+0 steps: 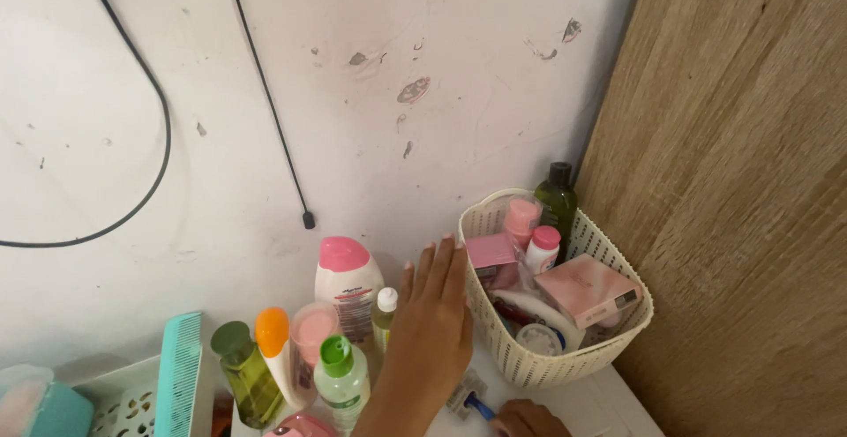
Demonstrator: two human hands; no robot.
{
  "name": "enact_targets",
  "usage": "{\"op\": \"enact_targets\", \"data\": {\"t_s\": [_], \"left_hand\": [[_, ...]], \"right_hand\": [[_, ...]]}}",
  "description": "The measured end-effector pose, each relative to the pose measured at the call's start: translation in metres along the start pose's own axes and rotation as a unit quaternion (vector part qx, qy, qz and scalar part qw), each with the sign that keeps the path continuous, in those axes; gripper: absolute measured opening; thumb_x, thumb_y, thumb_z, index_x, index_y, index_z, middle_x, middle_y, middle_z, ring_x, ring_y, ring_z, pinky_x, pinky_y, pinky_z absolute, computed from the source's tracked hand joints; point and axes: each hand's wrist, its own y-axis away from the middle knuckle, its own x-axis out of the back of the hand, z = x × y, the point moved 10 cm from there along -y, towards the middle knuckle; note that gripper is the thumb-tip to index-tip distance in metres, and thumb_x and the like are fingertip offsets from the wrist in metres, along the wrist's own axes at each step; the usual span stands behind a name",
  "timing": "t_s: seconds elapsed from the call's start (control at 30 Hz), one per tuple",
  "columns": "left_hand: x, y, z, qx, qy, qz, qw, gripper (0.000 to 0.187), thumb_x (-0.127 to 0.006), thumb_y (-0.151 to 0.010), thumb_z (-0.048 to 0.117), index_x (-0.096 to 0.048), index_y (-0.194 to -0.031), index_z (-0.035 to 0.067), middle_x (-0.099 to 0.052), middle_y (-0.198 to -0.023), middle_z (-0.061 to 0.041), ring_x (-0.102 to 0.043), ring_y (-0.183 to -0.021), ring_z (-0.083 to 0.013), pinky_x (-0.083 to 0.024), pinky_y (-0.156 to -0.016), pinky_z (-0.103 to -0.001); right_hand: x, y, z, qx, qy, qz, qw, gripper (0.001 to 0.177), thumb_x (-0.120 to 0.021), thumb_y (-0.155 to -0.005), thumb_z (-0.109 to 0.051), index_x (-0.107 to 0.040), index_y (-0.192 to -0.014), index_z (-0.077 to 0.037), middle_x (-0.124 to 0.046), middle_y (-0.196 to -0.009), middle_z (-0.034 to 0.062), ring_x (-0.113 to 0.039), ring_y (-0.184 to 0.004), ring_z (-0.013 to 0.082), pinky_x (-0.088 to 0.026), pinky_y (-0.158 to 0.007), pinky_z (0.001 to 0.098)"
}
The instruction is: The person removes various cosmetic bottles, tubes, and containers from a white basket and places them on a white surface. They also move a small plastic box and a comb onto the surface, arranging the items one by one.
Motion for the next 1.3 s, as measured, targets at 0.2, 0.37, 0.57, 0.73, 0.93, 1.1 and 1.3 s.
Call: {"op": "enact_targets", "data": {"t_s": [0.2,0.37,0.57,0.73,0.93,1.1,1.3], "left_hand": [[-0.004,-0.011,-0.004,0.011,0.013,-0.018,1.000,0.065,-0.050,-0.093,0.005,-0.033,-0.156,0.001,-0.032,-0.166,-0.018,-0.029,-0.151,-0.0413,-0.026,-0.117,-0.057],[-0.026,-0.036,0.002,0.011,0.024,-0.021,0.999,0.063,-0.053,-0.097,0.016,-0.033,-0.156,0.004,-0.032,-0.166,-0.017,-0.031,-0.149,-0.0425,-0.028,-0.114,-0.060],[-0.064,-0.062,0.001,0.023,0.037,-0.066,0.997,0.069,-0.061,-0.095,0.018,-0.032,-0.157,0.003,-0.030,-0.166,-0.019,-0.027,-0.150,-0.0426,-0.027,-0.113,-0.061],[-0.113,-0.072,-0.017,0.044,0.000,-0.069,0.997,0.073,-0.062,-0.088,0.020,-0.037,-0.155,0.004,-0.036,-0.163,-0.018,-0.030,-0.148,-0.0436,-0.029,-0.111,-0.062],[-0.147,-0.072,-0.036,0.035,-0.091,-0.066,0.993,0.075,-0.069,-0.084,0.029,-0.044,-0.150,0.005,-0.045,-0.157,-0.016,-0.041,-0.141,-0.0388,-0.032,-0.107,-0.066],[-0.170,-0.075,-0.047,0.037,-0.182,-0.062,0.981,0.077,-0.070,-0.078,0.043,-0.052,-0.143,0.008,-0.054,-0.145,-0.013,-0.046,-0.135,-0.0352,-0.026,-0.110,-0.072],[-0.162,-0.081,-0.039,0.010,-0.208,-0.080,0.975,0.055,-0.085,-0.076,0.048,-0.064,-0.113,0.012,-0.066,-0.103,-0.009,-0.062,-0.099,-0.0348,-0.027,-0.110,-0.076]], "right_hand": [[0.031,-0.085,0.035,-0.077,0.150,-0.466,0.868,0.027,-0.050,-0.080,-0.026,-0.072,-0.093,-0.017,-0.074,-0.087,0.0103,-0.070,-0.091,0.0367,-0.055,-0.080,0.0496],[0.182,-0.200,-0.015,0.025,-0.089,0.065,0.994,0.027,-0.051,-0.100,-0.025,-0.068,-0.118,-0.011,-0.066,-0.117,0.0118,-0.063,-0.106,0.0293,-0.048,-0.091,0.0391],[0.104,-0.267,0.065,-0.022,-0.099,-0.018,0.995,0.030,-0.059,-0.093,-0.021,-0.067,-0.119,-0.011,-0.066,-0.119,0.0111,-0.062,-0.110,0.0311,-0.047,-0.095,0.0422],[0.056,-0.291,0.094,0.059,-0.064,0.004,0.996,0.045,-0.062,-0.083,-0.014,-0.065,-0.127,-0.004,-0.065,-0.127,0.0166,-0.061,-0.115,0.0372,-0.044,-0.101,0.0460],[0.067,-0.289,0.083,0.047,-0.083,0.005,0.995,0.040,-0.063,-0.079,0.003,-0.064,-0.118,-0.007,-0.053,-0.115,0.0142,-0.061,-0.103,0.0308,-0.050,-0.091,0.0397],[0.071,-0.289,0.078,0.037,-0.142,-0.080,0.986,0.038,-0.060,-0.080,0.007,-0.067,-0.114,-0.007,-0.057,-0.115,0.0104,-0.066,-0.104,0.0254,-0.057,-0.090,0.0332],[0.068,-0.289,0.083,0.031,-0.146,-0.103,0.983,0.037,-0.061,-0.082,0.002,-0.068,-0.117,-0.008,-0.058,-0.117,0.0088,-0.064,-0.107,0.0241,-0.050,-0.096,0.0337]]}}
